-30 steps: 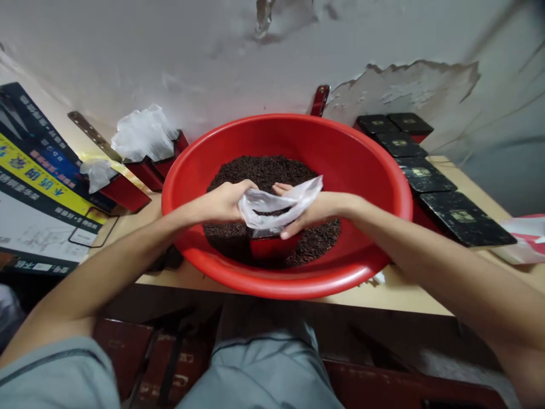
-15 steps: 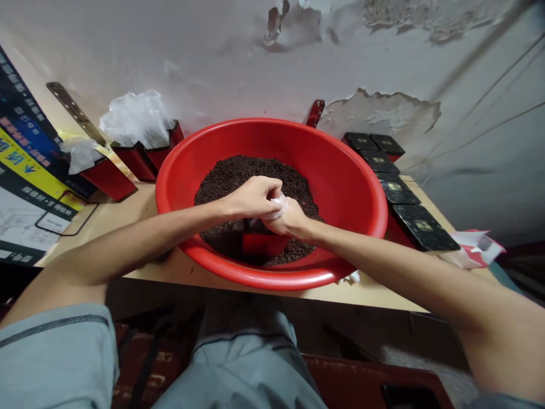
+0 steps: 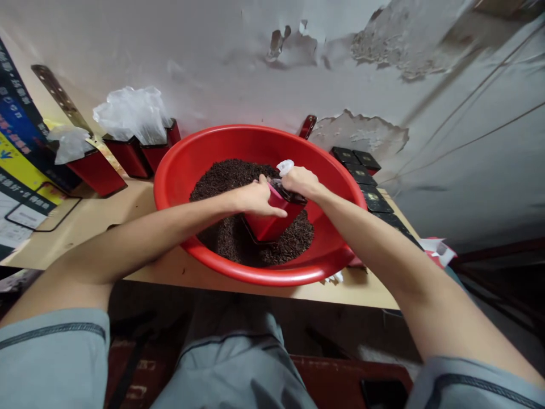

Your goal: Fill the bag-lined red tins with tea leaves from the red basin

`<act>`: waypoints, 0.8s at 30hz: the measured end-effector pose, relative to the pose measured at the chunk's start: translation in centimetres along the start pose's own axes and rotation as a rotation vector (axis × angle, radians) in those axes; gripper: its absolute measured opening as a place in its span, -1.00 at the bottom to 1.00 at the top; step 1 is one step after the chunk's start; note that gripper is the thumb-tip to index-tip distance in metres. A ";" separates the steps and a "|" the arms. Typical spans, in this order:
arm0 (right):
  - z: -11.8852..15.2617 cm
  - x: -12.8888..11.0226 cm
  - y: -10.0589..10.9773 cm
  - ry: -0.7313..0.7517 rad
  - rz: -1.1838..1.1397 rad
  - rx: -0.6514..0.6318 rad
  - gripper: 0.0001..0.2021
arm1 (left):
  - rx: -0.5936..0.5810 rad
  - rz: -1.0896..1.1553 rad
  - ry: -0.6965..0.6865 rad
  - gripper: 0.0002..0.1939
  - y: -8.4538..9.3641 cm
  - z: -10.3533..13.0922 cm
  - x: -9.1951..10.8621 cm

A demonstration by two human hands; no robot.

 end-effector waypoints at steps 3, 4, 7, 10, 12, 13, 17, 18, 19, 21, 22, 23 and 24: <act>-0.4 -0.8 0.8 -0.047 -0.010 -0.024 -0.55 | 0.000 0.123 0.045 0.33 -2.6 -1.6 -1.2; -0.2 -1.6 1.0 -0.001 0.015 -0.011 -0.55 | 0.039 0.166 0.055 0.33 -3.0 -2.3 -2.1; 1.5 -4.1 0.8 0.157 0.143 0.033 -0.57 | 0.072 0.220 -0.052 0.23 -3.4 -4.0 -4.9; 3.7 -5.3 -0.2 0.196 0.259 0.018 -0.61 | -0.026 0.332 -0.263 0.09 -3.1 -5.1 -6.8; 4.8 -5.5 -0.6 0.182 0.347 0.021 -0.61 | -0.111 0.455 -0.404 0.01 -2.6 -5.4 -7.0; 5.2 -5.6 -0.5 0.185 0.396 0.046 -0.60 | -0.150 0.504 -0.452 -0.03 -2.4 -5.6 -7.0; 4.4 -5.3 0.2 0.265 0.406 0.141 -0.52 | -0.222 0.510 -0.448 -0.32 -2.8 -6.5 -7.1; 3.7 -4.9 0.2 0.298 0.337 0.123 -0.50 | -0.205 0.477 -0.417 -0.40 -3.0 -6.8 -7.3; 2.8 -4.5 0.3 0.333 0.257 0.104 -0.46 | -0.178 0.438 -0.385 -0.48 -3.1 -7.0 -7.4; 1.1 -3.5 0.6 0.378 0.131 0.084 -0.34 | -0.116 0.343 -0.333 -0.59 -3.2 -7.3 -7.5; 0.2 -3.0 0.7 0.381 0.107 0.087 -0.29 | -0.089 0.286 -0.310 -0.63 -3.2 -7.4 -7.5; -0.5 -2.5 0.7 0.376 0.108 0.093 -0.26 | -0.075 0.229 -0.284 -0.67 -3.3 -7.4 -7.4; -1.2 -2.0 0.6 0.355 0.125 0.093 -0.27 | -0.070 0.173 -0.253 -0.69 -3.3 -7.4 -7.2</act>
Point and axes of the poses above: each hand's wrist, its own z-axis away from the middle knuckle, its own y-axis out of the back of the hand, x = y × z, the point moved 7 cm from there along -z, towards the middle knuckle
